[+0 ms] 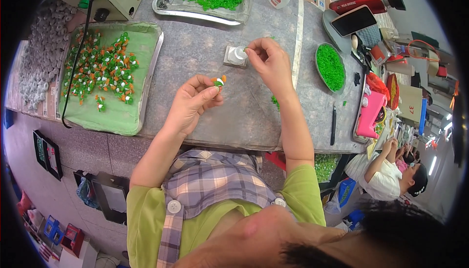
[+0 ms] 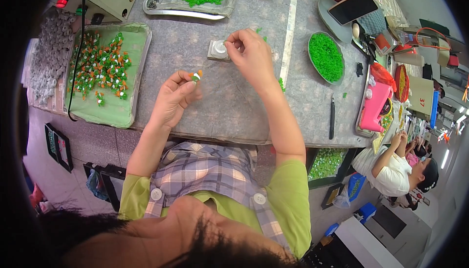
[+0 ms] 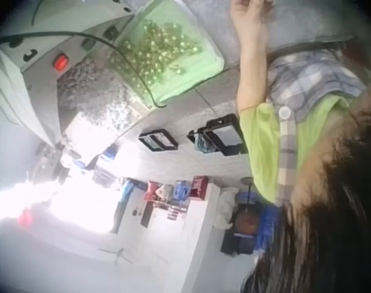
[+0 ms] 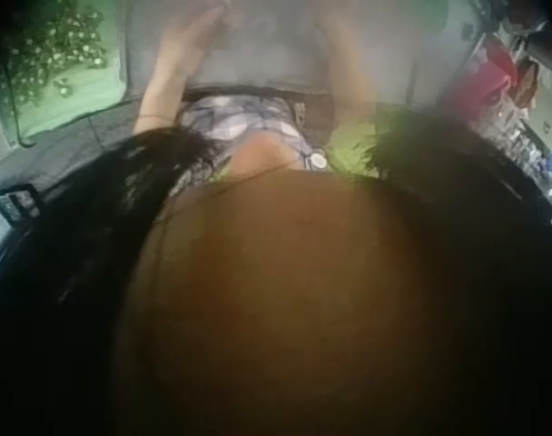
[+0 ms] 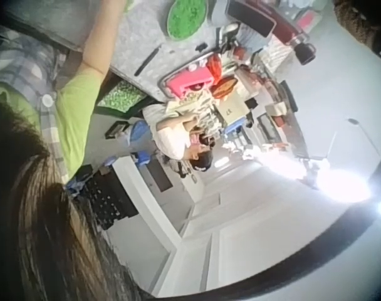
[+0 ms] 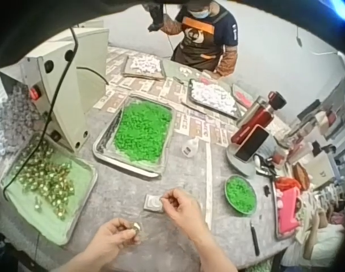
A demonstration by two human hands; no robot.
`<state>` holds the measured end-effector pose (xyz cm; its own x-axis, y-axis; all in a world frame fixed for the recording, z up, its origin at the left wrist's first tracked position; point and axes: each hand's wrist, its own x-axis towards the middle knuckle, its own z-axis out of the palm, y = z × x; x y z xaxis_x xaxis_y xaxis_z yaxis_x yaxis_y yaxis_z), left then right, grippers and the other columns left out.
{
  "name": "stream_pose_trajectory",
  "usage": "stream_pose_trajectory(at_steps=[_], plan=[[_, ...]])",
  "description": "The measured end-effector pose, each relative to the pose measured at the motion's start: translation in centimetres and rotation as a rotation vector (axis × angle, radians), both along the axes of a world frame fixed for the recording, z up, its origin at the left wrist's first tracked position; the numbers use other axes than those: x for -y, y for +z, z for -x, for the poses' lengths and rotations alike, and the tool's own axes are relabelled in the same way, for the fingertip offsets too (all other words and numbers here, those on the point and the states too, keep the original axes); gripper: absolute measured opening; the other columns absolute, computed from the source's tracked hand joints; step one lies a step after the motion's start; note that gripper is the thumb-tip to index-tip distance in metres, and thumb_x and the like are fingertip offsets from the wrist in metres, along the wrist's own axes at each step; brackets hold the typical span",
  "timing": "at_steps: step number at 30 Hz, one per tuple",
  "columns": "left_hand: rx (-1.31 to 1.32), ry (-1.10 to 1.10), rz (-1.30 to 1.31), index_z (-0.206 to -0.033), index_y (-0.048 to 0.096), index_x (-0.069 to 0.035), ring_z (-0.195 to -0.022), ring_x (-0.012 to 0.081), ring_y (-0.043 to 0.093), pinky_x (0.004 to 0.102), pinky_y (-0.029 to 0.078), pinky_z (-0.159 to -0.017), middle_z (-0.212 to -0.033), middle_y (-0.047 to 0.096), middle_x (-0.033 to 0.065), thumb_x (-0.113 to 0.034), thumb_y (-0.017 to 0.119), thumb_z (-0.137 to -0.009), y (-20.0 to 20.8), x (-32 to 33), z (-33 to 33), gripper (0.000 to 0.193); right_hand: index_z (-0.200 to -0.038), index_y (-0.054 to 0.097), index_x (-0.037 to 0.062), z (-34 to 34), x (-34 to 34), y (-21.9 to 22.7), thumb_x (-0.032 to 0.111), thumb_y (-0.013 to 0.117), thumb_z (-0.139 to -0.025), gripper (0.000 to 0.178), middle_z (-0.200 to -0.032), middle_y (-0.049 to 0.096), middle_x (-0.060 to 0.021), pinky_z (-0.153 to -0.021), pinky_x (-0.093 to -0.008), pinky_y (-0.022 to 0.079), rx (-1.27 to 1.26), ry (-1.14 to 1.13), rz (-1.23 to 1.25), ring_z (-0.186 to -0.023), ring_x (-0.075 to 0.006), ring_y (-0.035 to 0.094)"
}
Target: The person assembles small figurines by hand by dipping plastic pieces into adhesive and attaching them onto the figurine bodies.
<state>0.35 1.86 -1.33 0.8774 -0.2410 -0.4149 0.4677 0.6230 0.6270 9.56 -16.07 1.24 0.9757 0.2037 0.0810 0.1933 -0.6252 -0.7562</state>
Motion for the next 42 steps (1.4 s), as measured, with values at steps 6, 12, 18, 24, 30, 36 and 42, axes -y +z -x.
stream_pose_trajectory(at_steps=[6,12,18,24,30,36,42], plan=[[0.017,0.015,0.028,-0.091,0.051,-0.006,-0.077,0.0117,0.058,0.0255,0.048,-0.071,-0.087,0.057,0.004,-0.008,0.061,-0.078,0.0,0.2,-0.1,0.016,-0.075,0.058,0.0033,0.2,0.1,0.0,0.012,0.062,-0.071,0.01,-0.07,0.055,-0.0053,-0.057,-0.0264,0.043,-0.016,0.002,0.023,-0.062,-0.0145,0.053],[0.137,0.038,-0.068,-0.104,0.051,-0.003,-0.08,0.0092,0.054,0.0233,0.047,-0.07,-0.091,0.057,0.0045,-0.007,0.062,-0.077,0.8,0.9,0.0,0.029,-0.079,0.056,-0.0001,2.6,0.4,1.0,0.007,0.061,-0.076,0.009,-0.071,0.052,0.0013,-0.055,-0.0179,0.036,-0.155,-0.052,-0.391,-0.062,-0.0041,0.046],[0.132,-0.005,-0.067,-0.105,0.051,-0.002,-0.078,0.0079,0.052,0.0221,0.046,-0.069,-0.087,0.057,0.0025,-0.006,0.063,-0.076,1.1,1.8,0.3,0.032,-0.08,0.056,0.0003,6.8,-0.3,0.2,0.002,0.062,-0.075,0.008,-0.079,0.05,-0.0015,-0.06,-0.0175,0.035,-0.276,0.103,-0.737,-0.07,-0.0061,0.046],[0.178,0.003,-0.1,-0.103,0.051,-0.002,-0.076,0.007,0.052,0.0201,0.044,-0.069,-0.082,0.055,0.001,-0.005,0.063,-0.076,0.9,2.2,0.6,0.03,-0.08,0.058,0.001,8.0,-0.6,-0.2,0.005,0.064,-0.074,0.009,-0.075,0.05,-0.0007,-0.058,-0.0185,0.035,-0.22,0.038,-0.756,-0.064,-0.0066,0.044],[0.215,0.008,-0.138,-0.103,0.05,-0.001,-0.078,0.0065,0.052,0.0196,0.043,-0.071,-0.083,0.054,0.0008,-0.003,0.063,-0.075,1.1,2.3,0.7,0.031,-0.079,0.059,0.0016,8.1,-0.7,-0.7,0.004,0.064,-0.073,0.009,-0.075,0.05,-0.0009,-0.057,-0.0186,0.035,-0.18,0.012,-0.738,-0.063,-0.0066,0.043],[0.295,0.045,-0.174,-0.103,0.049,-0.001,-0.081,0.0072,0.051,0.0205,0.044,-0.073,-0.089,0.053,0.0022,-0.002,0.063,-0.075,1.5,2.8,1.0,0.032,-0.078,0.057,0.0016,8.4,-0.8,-0.6,0.004,0.064,-0.072,0.009,-0.072,0.051,-0.002,-0.056,-0.0194,0.035,-0.038,-0.018,-0.628,-0.062,-0.0073,0.044],[0.396,0.062,-0.41,-0.1,0.053,-0.003,-0.081,0.0095,0.054,0.0224,0.046,-0.071,-0.09,0.055,0.003,-0.005,0.067,-0.071,1.0,2.8,1.4,0.032,-0.076,0.054,0.0008,8.7,-0.3,0.0,0.0,0.063,-0.07,0.011,-0.075,0.05,-0.0035,-0.058,-0.021,0.036,-0.024,0.023,-0.452,-0.065,-0.0095,0.044]])
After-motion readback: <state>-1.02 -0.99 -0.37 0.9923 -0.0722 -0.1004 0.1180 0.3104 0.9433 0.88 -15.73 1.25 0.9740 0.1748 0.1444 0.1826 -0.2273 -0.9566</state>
